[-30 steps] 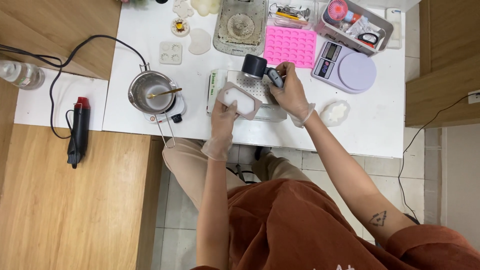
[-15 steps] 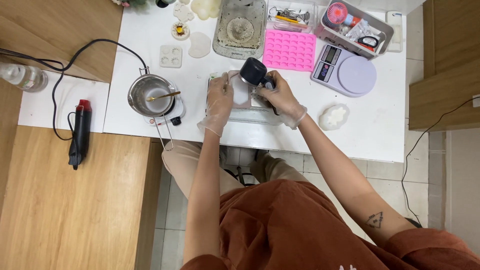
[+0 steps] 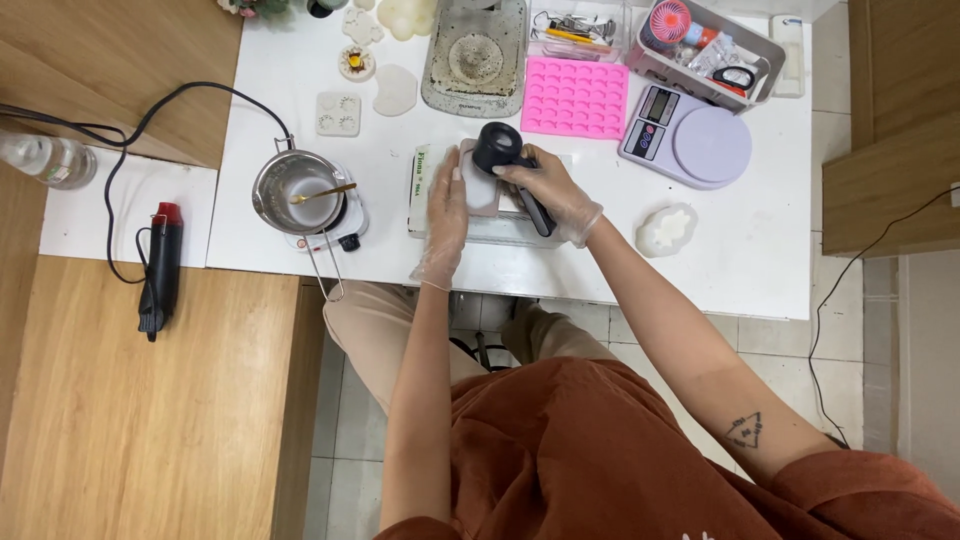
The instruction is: Use a hair dryer to heat a silicone candle mold on a workbench.
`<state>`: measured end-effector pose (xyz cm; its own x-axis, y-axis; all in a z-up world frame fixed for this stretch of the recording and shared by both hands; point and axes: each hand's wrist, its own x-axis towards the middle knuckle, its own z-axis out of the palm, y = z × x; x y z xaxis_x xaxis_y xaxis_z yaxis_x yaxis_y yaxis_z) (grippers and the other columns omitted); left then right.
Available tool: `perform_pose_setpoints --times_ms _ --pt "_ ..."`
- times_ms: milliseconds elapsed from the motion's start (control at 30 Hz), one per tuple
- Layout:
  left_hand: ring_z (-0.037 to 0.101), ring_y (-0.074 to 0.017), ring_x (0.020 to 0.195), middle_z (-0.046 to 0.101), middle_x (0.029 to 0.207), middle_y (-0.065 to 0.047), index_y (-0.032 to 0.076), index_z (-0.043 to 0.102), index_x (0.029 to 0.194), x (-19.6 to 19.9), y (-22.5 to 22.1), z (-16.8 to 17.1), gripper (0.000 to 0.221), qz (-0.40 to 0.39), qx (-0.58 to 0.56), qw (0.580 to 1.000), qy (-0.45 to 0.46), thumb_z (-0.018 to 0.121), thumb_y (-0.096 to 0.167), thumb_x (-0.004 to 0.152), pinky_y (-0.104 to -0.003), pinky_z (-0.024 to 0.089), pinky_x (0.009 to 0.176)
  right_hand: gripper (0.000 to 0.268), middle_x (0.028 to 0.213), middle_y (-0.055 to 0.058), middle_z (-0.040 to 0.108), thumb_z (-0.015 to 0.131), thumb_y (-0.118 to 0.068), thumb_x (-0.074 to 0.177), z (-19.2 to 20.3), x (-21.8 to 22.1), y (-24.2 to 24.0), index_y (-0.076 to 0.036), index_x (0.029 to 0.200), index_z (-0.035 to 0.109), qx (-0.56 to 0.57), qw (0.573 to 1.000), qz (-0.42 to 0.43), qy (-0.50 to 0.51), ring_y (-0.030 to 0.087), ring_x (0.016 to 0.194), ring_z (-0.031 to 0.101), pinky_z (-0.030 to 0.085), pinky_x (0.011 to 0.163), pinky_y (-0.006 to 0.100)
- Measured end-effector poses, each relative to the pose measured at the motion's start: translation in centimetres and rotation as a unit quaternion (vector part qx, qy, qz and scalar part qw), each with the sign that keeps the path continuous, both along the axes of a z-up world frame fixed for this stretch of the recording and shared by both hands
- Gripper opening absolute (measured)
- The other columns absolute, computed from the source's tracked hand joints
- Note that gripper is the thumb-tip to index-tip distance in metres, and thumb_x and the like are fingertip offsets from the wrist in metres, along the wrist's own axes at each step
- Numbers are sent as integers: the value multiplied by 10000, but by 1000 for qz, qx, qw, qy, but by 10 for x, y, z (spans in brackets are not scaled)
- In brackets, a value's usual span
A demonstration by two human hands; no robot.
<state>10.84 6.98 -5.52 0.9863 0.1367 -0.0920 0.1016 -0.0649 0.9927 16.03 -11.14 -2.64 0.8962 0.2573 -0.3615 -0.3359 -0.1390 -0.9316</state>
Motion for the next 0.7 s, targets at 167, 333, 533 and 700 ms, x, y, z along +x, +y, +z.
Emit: perform_pose_setpoints --times_ms 167,333,533,700 --pt "347 -250 1532 450 1610 -102 75 396 1566 6 -3 -14 583 -6 -9 1000 -28 292 420 1107 -374 202 1276 282 790 21 653 751 -260 897 -3 -4 0 -30 1011 633 6 999 26 -37 85 678 603 512 594 247" --pt "300 -260 1540 443 1608 -65 100 411 1565 8 -8 -15 603 8 20 1000 -17 240 449 1104 -391 175 1283 283 771 14 648 759 -256 896 -9 -1 2 -30 1030 652 12 999 28 -40 84 660 605 523 591 249" --pt "222 -298 1520 410 1622 -36 130 344 1591 1 -20 -23 628 27 167 986 -5 145 453 1090 -421 102 1271 291 757 22 651 740 -267 916 -15 2 -1 -17 1044 668 53 998 30 -12 86 651 600 517 586 255" --pt "229 -326 1510 416 1627 -34 142 332 1600 1 -18 -36 632 34 183 982 -20 140 461 1090 -436 100 1271 295 761 -1 633 736 -291 937 -9 1 1 -25 1050 677 37 999 29 -8 71 655 572 489 584 249"
